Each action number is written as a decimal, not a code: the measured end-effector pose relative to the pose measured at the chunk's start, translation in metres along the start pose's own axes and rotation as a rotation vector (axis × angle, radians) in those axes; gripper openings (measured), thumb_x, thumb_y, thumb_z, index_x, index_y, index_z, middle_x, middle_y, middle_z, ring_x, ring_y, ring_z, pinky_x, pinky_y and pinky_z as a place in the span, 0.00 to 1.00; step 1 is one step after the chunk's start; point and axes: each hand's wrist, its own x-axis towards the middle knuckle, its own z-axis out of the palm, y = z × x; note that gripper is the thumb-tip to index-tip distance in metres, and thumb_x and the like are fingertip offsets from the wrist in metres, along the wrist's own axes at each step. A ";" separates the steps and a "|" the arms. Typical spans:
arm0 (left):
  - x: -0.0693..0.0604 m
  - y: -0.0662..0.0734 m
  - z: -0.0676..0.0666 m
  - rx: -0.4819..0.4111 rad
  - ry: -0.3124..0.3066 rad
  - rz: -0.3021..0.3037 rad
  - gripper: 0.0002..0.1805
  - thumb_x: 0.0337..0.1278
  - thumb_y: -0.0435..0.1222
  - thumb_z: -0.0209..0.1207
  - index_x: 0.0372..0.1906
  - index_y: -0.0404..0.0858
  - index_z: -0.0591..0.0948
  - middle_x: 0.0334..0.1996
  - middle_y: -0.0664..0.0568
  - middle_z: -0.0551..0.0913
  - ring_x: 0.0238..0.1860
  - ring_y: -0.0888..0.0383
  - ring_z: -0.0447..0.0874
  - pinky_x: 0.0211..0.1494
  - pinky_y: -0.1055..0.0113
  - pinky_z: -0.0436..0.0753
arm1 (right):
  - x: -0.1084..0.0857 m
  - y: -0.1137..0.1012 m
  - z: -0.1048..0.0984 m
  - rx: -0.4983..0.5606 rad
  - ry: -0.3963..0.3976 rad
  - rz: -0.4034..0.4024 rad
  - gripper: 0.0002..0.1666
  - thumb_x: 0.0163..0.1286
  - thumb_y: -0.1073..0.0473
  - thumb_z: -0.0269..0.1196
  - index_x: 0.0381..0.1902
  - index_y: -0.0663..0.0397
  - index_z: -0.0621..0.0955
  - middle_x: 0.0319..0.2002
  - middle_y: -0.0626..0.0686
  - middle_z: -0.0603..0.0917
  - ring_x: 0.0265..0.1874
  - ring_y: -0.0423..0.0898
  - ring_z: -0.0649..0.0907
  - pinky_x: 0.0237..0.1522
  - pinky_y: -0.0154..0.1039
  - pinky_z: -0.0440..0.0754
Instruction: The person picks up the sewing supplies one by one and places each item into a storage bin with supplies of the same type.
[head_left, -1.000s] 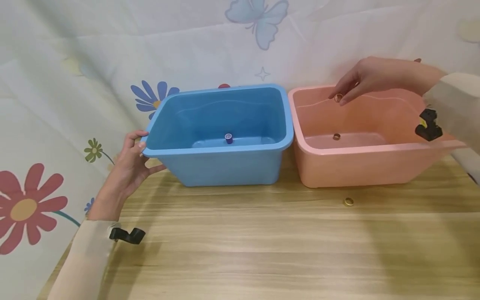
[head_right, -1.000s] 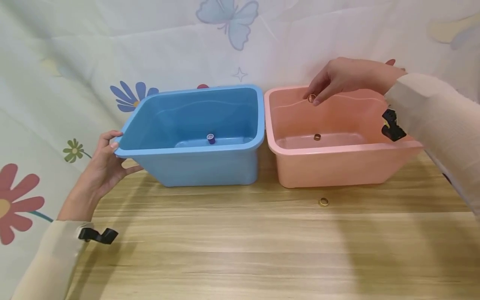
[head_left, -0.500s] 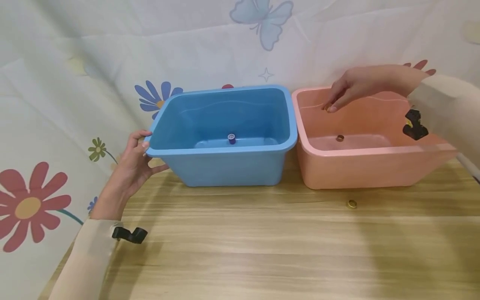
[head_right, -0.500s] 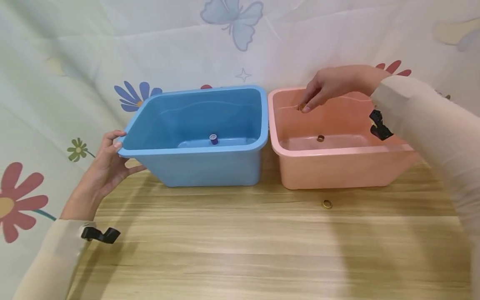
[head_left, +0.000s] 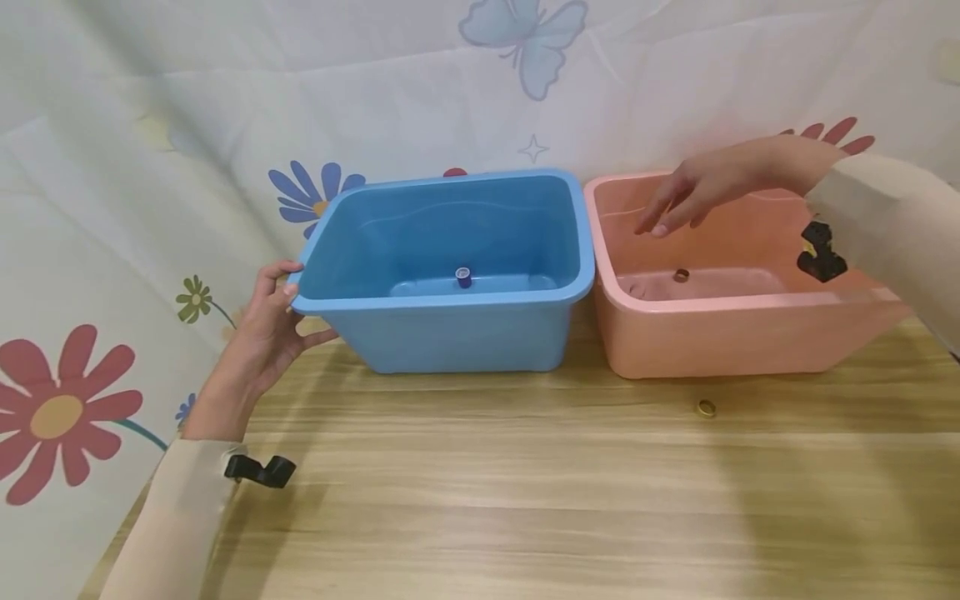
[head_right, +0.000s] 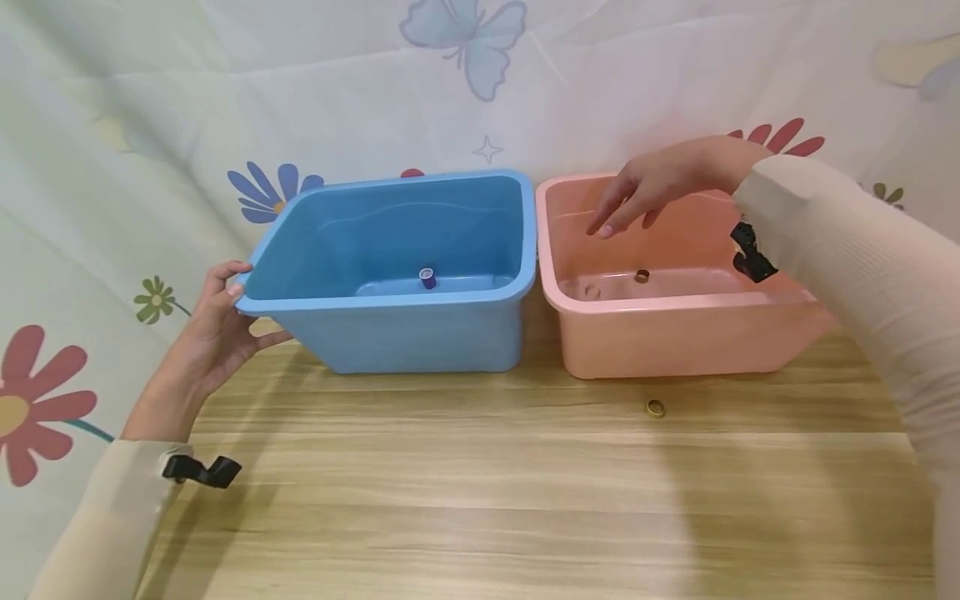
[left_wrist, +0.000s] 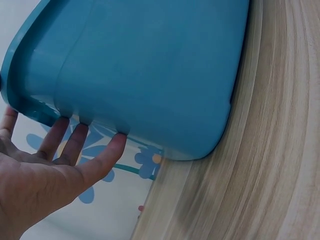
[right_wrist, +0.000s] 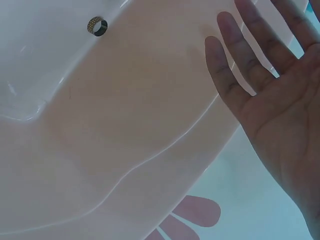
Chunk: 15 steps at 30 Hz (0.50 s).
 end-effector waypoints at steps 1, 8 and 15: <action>0.000 0.000 0.000 0.003 -0.001 0.001 0.16 0.76 0.40 0.48 0.62 0.56 0.63 0.74 0.50 0.55 0.70 0.43 0.58 0.50 0.49 0.86 | 0.000 0.000 0.000 0.001 -0.002 0.008 0.33 0.75 0.44 0.61 0.70 0.56 0.75 0.68 0.62 0.76 0.65 0.61 0.76 0.58 0.54 0.82; -0.001 0.001 0.000 -0.013 -0.006 -0.003 0.15 0.77 0.39 0.47 0.60 0.56 0.64 0.74 0.50 0.55 0.71 0.44 0.58 0.50 0.49 0.86 | -0.012 0.000 0.000 -0.026 0.064 -0.006 0.31 0.77 0.46 0.58 0.69 0.58 0.75 0.66 0.60 0.78 0.62 0.58 0.79 0.57 0.52 0.83; 0.001 0.001 -0.001 -0.007 -0.007 0.005 0.15 0.78 0.39 0.46 0.61 0.56 0.64 0.74 0.51 0.55 0.71 0.44 0.57 0.50 0.50 0.86 | -0.048 -0.008 0.006 -0.127 0.259 -0.002 0.23 0.77 0.48 0.59 0.66 0.49 0.80 0.61 0.50 0.83 0.60 0.49 0.80 0.57 0.40 0.80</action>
